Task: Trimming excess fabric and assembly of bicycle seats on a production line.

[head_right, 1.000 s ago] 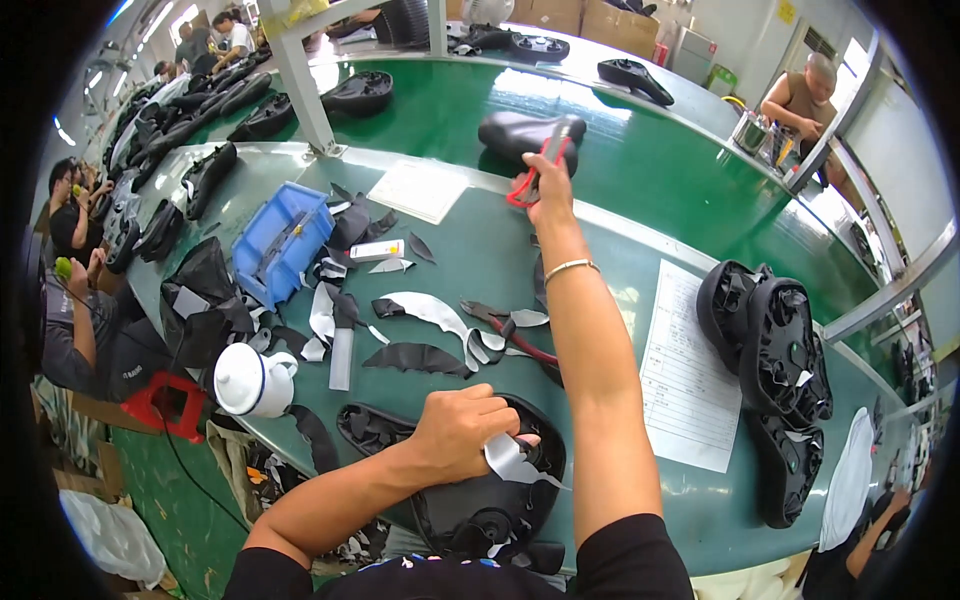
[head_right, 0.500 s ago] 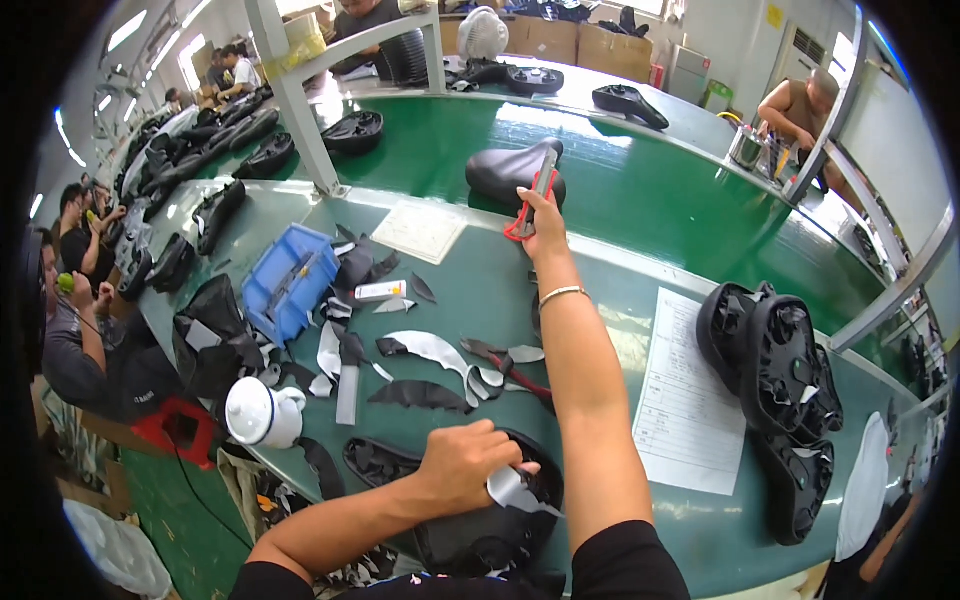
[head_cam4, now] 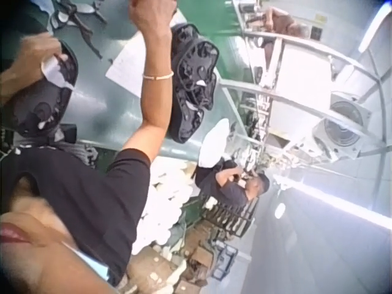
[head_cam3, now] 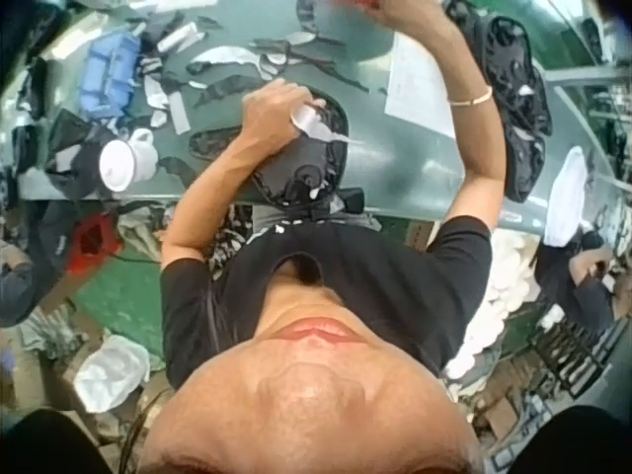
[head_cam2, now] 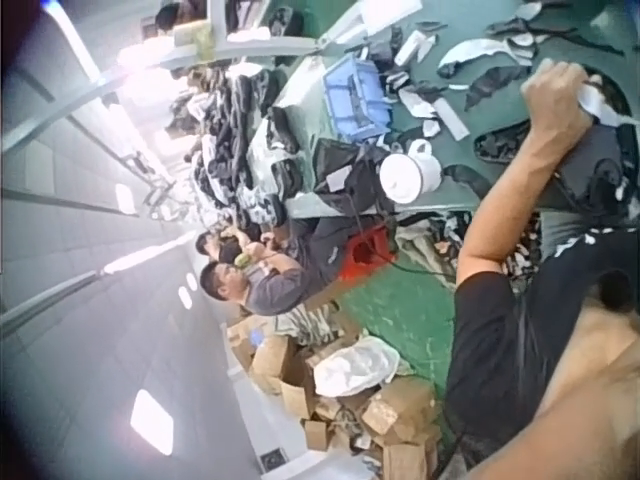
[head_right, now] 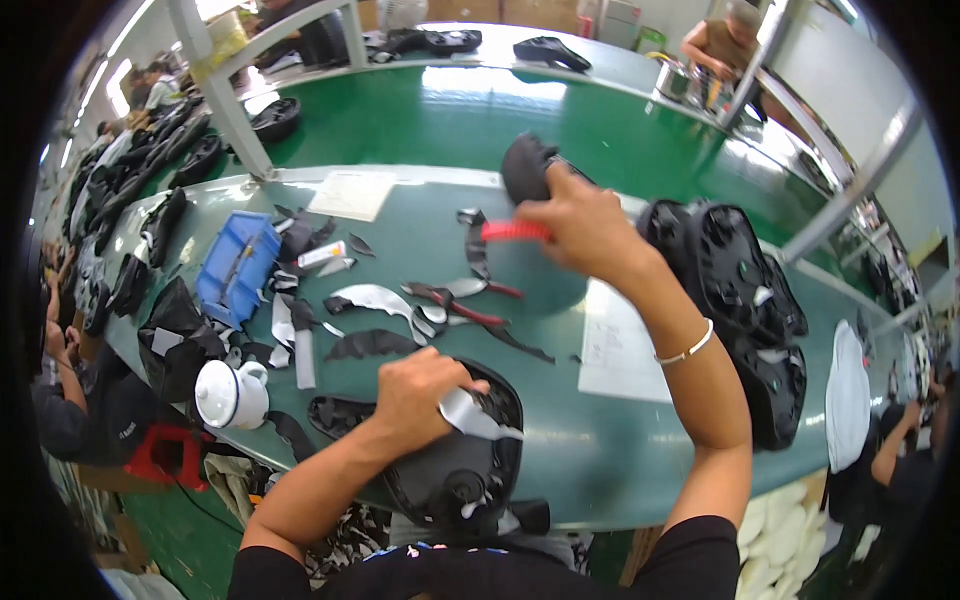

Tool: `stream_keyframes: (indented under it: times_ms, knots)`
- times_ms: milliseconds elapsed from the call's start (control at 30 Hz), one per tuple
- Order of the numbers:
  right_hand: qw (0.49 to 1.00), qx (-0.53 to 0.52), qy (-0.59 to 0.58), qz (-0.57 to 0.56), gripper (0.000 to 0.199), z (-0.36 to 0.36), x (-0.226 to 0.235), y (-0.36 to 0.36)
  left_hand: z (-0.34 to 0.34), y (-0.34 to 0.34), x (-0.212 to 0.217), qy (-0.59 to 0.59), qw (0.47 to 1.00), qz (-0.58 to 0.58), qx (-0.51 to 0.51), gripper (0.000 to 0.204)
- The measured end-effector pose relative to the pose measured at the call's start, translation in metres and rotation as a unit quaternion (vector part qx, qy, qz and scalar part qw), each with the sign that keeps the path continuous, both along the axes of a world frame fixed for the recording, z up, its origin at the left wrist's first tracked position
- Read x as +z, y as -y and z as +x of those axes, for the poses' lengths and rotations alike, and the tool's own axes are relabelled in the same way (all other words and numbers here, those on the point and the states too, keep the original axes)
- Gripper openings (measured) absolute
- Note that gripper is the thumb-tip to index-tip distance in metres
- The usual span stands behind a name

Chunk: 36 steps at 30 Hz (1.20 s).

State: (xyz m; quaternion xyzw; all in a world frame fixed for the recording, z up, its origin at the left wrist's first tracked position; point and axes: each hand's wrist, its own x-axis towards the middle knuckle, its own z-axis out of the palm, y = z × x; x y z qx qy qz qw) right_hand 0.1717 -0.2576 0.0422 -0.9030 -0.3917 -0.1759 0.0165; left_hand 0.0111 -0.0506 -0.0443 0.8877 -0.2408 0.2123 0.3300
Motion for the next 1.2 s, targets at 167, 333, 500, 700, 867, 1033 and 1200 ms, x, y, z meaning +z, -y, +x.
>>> stream_keyframes:
  times_ms: [167,333,500,700,867,1033,1200]
  knots:
    - [0.981,-0.018,-0.134,0.14,0.032,-0.084,-0.054,0.054,0.0,0.006,-0.002,0.004,0.999,0.035,0.012,0.021]
    - [0.797,-0.173,-0.435,0.382,0.053,-0.185,-0.061,0.068,-0.003,0.004,-0.003,0.029,0.998,0.047,-0.001,0.028]
    - [0.885,-0.081,-0.318,0.33,0.06,-0.236,-0.082,0.076,-0.003,0.001,-0.003,0.045,0.992,0.1,-0.056,0.031]
    - [0.946,-0.061,-0.235,0.214,0.059,-0.237,-0.085,0.054,-0.005,0.003,-0.004,0.038,0.99,0.091,-0.105,0.033]
    - [0.958,-0.136,-0.19,0.169,0.059,-0.271,-0.081,0.021,-0.004,-0.001,-0.006,0.015,0.998,-0.017,-0.059,0.029]
    - [0.911,-0.113,-0.18,0.354,0.053,-0.269,-0.09,0.026,-0.007,-0.012,-0.006,-0.028,0.996,-0.025,-0.085,0.016]
    - [0.922,-0.132,-0.225,0.286,0.051,-0.26,-0.089,0.026,-0.004,-0.005,-0.002,-0.057,0.994,-0.066,-0.068,0.013]
